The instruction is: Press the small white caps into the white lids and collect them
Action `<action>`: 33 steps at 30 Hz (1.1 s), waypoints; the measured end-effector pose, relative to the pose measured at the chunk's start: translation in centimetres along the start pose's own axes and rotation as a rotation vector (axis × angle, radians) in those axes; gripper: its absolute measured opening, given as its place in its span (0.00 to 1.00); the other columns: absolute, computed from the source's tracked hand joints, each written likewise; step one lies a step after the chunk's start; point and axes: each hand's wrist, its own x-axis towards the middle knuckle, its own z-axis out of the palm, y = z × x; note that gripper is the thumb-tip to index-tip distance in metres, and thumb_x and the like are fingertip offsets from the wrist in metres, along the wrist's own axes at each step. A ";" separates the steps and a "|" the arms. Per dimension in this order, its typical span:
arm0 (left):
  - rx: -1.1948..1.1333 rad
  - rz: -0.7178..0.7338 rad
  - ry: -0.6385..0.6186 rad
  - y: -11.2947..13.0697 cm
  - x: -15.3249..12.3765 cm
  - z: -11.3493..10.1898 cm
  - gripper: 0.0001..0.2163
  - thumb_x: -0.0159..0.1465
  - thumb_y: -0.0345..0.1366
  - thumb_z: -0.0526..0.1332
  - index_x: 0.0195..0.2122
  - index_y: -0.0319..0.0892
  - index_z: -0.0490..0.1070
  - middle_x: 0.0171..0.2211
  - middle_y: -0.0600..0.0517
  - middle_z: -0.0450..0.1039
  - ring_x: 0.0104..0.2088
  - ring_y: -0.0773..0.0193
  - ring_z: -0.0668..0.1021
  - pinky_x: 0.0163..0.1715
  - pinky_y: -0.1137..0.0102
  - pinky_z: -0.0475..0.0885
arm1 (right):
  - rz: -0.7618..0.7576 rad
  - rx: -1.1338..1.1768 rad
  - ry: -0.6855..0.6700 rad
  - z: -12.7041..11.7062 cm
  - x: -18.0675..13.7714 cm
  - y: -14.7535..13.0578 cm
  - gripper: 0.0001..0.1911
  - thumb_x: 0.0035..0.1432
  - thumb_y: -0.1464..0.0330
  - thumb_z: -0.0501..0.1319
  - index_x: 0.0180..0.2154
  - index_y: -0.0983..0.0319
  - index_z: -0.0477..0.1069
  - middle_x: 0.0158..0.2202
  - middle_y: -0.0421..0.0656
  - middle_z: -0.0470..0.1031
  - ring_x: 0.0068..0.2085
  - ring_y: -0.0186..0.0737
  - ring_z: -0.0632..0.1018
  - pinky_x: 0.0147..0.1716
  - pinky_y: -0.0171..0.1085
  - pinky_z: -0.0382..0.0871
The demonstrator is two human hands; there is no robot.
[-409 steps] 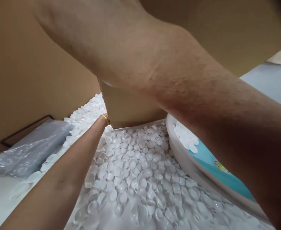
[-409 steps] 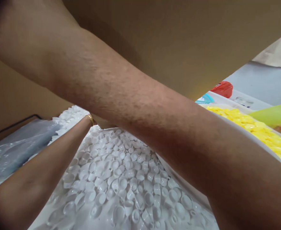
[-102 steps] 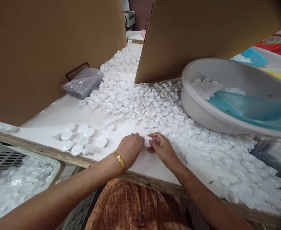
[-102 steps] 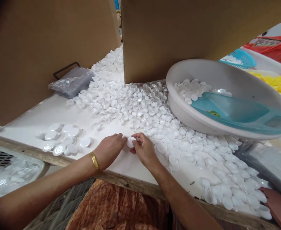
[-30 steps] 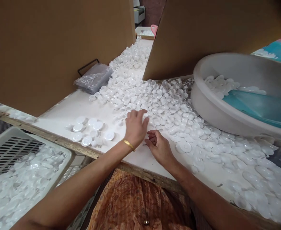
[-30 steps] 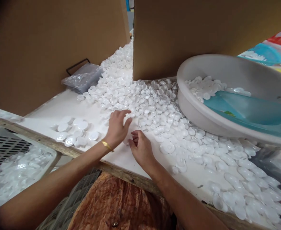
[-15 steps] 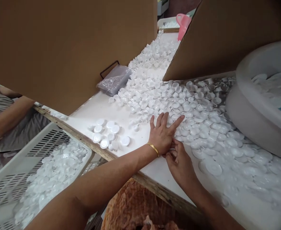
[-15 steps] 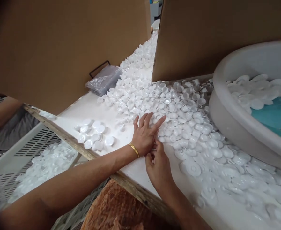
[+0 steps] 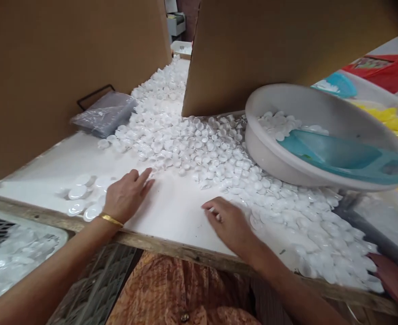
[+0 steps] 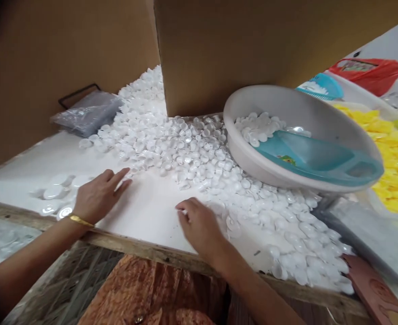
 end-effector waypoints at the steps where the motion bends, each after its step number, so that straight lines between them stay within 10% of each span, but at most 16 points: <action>1: -0.008 -0.027 0.009 -0.5 -0.1 0.0 0.21 0.66 0.45 0.37 0.53 0.49 0.62 0.35 0.49 0.67 0.32 0.60 0.69 0.26 0.71 0.61 | 0.047 -0.109 0.076 -1.2 -0.3 0.7 0.08 0.58 0.69 0.52 0.36 0.59 0.70 0.35 0.41 0.73 0.30 0.34 0.73 0.29 0.34 0.66; 7: -0.151 -0.046 0.058 0.4 0.0 -0.1 0.17 0.66 0.40 0.42 0.46 0.48 0.68 0.32 0.50 0.66 0.29 0.62 0.69 0.25 0.71 0.59 | 0.065 -0.631 0.155 -3.1 -0.9 4.4 0.11 0.57 0.64 0.57 0.41 0.60 0.69 0.40 0.45 0.71 0.36 0.42 0.73 0.27 0.37 0.64; 17: -0.503 0.391 -0.001 10.8 2.1 1.3 0.15 0.61 0.34 0.54 0.50 0.45 0.64 0.38 0.47 0.65 0.39 0.59 0.70 0.35 0.67 0.68 | -0.086 -0.870 0.222 -1.8 0.3 4.2 0.14 0.62 0.68 0.49 0.30 0.62 0.70 0.32 0.47 0.73 0.34 0.43 0.72 0.33 0.40 0.61; 22: -0.562 0.329 -0.052 10.1 2.2 2.0 0.13 0.61 0.29 0.49 0.44 0.44 0.66 0.40 0.47 0.64 0.30 0.64 0.70 0.29 0.70 0.65 | 0.163 -0.347 0.326 -3.1 0.0 3.7 0.12 0.60 0.63 0.52 0.32 0.60 0.70 0.28 0.42 0.74 0.28 0.38 0.74 0.29 0.36 0.63; 26: -0.564 0.323 -0.078 7.9 0.8 1.8 0.12 0.62 0.29 0.46 0.41 0.42 0.66 0.40 0.47 0.62 0.28 0.64 0.68 0.28 0.70 0.64 | 0.350 0.310 0.145 -1.8 1.4 2.3 0.11 0.56 0.60 0.54 0.31 0.61 0.68 0.25 0.40 0.74 0.26 0.36 0.76 0.24 0.33 0.66; 33: -0.468 0.357 -0.142 7.0 -1.4 0.0 0.16 0.61 0.26 0.48 0.50 0.39 0.62 0.44 0.44 0.63 0.40 0.60 0.70 0.39 0.66 0.68 | 0.503 0.756 0.044 1.7 3.3 0.2 0.08 0.52 0.63 0.58 0.29 0.61 0.63 0.28 0.40 0.72 0.30 0.36 0.77 0.31 0.39 0.74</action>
